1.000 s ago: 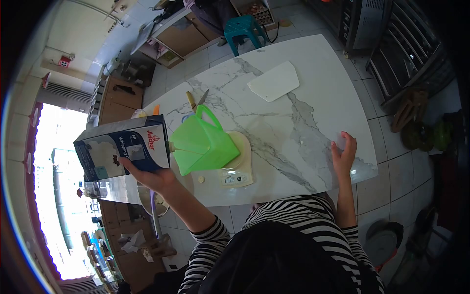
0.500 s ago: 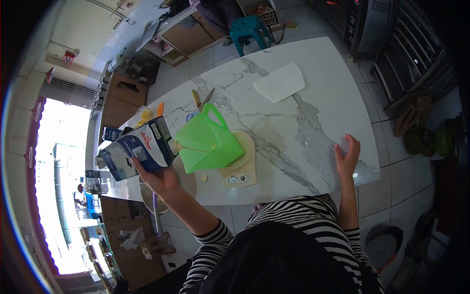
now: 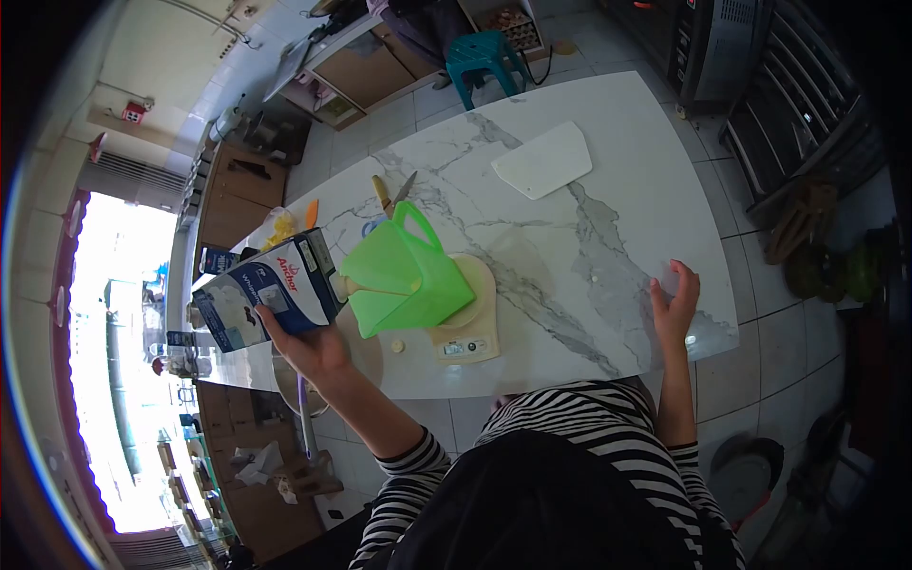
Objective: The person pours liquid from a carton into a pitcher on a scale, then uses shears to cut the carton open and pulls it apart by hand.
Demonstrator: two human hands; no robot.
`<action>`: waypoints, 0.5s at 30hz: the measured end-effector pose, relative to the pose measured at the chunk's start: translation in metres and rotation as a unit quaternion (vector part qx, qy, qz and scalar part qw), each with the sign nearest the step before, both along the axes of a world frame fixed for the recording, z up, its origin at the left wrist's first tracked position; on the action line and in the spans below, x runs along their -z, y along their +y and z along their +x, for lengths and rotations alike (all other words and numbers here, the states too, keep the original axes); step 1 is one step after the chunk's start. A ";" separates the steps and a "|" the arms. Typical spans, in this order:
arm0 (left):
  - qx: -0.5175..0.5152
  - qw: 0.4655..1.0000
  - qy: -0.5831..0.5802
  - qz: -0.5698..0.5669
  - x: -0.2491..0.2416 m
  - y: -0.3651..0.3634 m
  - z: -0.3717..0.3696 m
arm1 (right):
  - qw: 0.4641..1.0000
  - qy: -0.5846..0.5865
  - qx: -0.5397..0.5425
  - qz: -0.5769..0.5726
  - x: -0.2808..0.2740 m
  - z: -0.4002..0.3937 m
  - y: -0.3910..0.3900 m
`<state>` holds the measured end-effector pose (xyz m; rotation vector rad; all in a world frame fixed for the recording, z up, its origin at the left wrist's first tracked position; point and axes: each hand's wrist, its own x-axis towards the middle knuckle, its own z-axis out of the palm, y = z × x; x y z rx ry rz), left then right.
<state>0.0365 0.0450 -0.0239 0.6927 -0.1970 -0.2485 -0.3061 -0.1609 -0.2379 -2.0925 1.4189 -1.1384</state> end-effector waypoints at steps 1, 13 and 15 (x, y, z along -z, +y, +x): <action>-0.001 1.000 -0.001 -0.004 -0.001 -0.001 -0.001 | 1.000 -0.001 -0.002 -0.002 0.001 0.000 0.000; -0.025 0.999 -0.023 0.027 -0.004 0.001 0.002 | 1.000 0.003 -0.002 0.000 -0.001 0.000 -0.001; -0.028 0.998 -0.039 0.046 -0.001 0.005 0.007 | 1.000 0.005 -0.002 0.001 0.000 0.000 0.000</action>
